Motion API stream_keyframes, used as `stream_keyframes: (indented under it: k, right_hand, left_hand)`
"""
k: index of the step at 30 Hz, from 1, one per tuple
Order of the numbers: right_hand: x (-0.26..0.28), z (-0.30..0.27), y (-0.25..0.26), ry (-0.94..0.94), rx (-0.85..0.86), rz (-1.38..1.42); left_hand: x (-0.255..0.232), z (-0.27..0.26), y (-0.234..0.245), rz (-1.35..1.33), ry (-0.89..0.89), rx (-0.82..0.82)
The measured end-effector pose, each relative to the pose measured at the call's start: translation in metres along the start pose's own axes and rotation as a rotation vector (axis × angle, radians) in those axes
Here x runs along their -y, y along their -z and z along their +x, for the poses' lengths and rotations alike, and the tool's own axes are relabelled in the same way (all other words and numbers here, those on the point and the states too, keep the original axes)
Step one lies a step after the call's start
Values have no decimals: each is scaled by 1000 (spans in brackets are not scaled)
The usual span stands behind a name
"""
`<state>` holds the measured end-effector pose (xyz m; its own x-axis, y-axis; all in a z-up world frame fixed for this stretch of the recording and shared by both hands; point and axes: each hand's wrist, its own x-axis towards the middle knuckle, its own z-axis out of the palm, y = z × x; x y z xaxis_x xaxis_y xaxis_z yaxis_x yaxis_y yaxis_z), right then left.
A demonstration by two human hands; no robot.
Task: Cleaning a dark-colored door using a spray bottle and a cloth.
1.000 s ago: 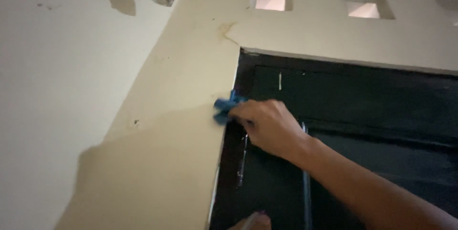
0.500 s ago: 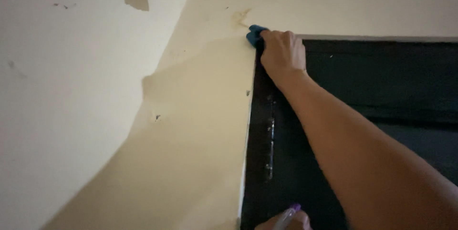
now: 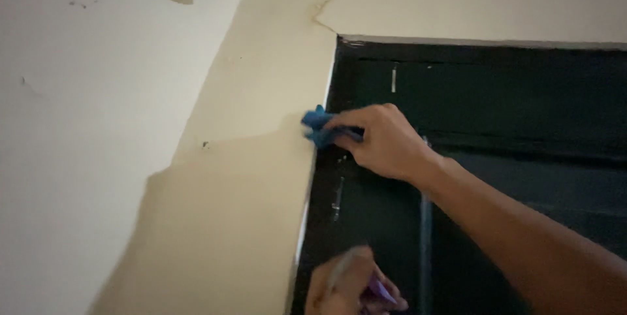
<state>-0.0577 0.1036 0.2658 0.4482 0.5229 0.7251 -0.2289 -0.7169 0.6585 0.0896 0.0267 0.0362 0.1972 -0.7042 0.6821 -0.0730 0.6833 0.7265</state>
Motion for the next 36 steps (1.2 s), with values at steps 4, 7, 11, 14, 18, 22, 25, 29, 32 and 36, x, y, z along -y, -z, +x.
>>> stream_keyframes:
  k: [4,7,11,14,18,22,25,29,32,36]
  right_hand:
    - [-9,-4,15,-386,-117,357]
    - [-18,-19,10,-772,-321,730]
    - [-19,-42,18,-972,-348,1141]
    - [-1,-53,37,-1021,-205,1234]
    - [-13,-53,34,-852,-209,957]
    - [15,-46,65,-911,-117,512]
    - [6,-50,77,-928,71,568]
    - [-18,-56,70,-568,467,1013]
    - [-3,-49,67,-561,484,965]
    - [26,-43,65,-821,409,758]
  left_hand:
    - [-118,-29,-39,225,-395,-202]
    - [-165,-26,-58,336,-691,-382]
    - [-210,12,-68,158,-547,-252]
    - [-222,13,-82,150,-441,-253]
    - [-220,18,-83,175,-467,-347]
    - [-227,19,-80,182,-547,-475]
    - [-237,16,-80,249,-548,-463]
    - [-221,36,-70,465,-597,-415]
    - [-225,28,-70,440,-671,-276]
    - [-232,26,-64,289,-565,-80]
